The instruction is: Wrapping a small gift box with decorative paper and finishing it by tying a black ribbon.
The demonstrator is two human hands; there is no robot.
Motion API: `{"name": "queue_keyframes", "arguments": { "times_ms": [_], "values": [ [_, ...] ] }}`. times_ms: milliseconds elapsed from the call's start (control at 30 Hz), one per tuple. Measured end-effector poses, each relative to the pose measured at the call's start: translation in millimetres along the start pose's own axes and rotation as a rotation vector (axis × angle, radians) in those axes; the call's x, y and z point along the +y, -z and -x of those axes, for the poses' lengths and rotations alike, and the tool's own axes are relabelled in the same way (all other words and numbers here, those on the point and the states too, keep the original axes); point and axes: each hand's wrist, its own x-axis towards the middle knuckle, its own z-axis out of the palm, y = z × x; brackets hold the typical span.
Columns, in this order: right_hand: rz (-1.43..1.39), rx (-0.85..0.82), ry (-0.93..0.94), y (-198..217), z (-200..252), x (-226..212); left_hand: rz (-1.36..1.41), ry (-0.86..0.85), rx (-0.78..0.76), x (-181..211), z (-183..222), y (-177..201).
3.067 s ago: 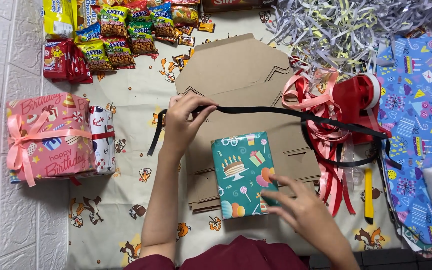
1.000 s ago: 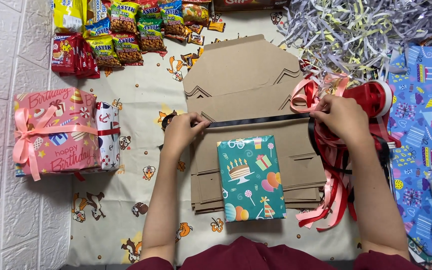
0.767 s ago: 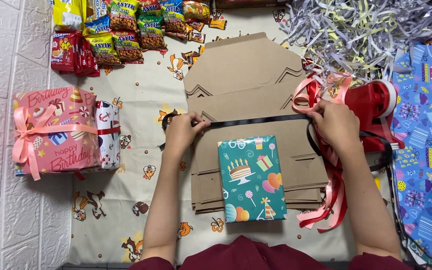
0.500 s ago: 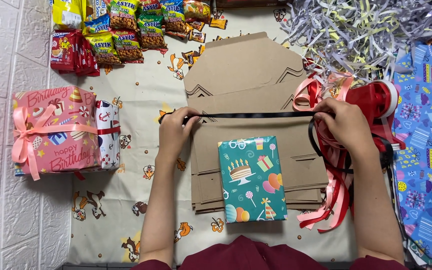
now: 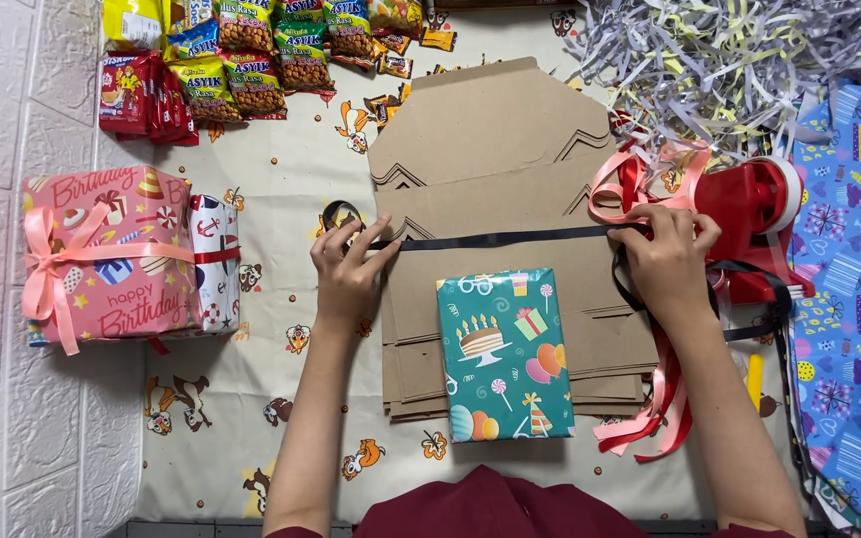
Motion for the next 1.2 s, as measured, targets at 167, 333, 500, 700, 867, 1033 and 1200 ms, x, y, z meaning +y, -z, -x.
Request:
{"name": "queue_keyframes", "arguments": {
  "times_ms": [167, 333, 500, 700, 867, 1033, 1200],
  "values": [
    [0.004, -0.046, -0.091, 32, -4, -30, 0.011, 0.050, -0.013, 18, 3, -7],
    [-0.840, -0.311, -0.494, 79, -13, -68, 0.273, -0.007, -0.207, 47, -10, -13],
    [-1.081, -0.824, -0.800, 114, 3, -97, 0.348, 0.041, -0.491, 47, -2, -24],
    [-1.170, -1.034, -1.137, 142, 1, -128, 0.324, 0.042, -0.492, 47, 10, -36],
    [-1.199, -1.009, -1.333, 140, 7, -123, 0.340, 0.035, -0.441, 47, 6, -30],
    [-1.514, -0.852, -1.514, 129, 17, -100, 0.374, 0.033, -0.436, 50, 10, -17],
    [-1.460, -0.615, -1.160, 130, -10, -86, 0.288, 0.136, -0.514, 55, 22, -15]
  ]
}}
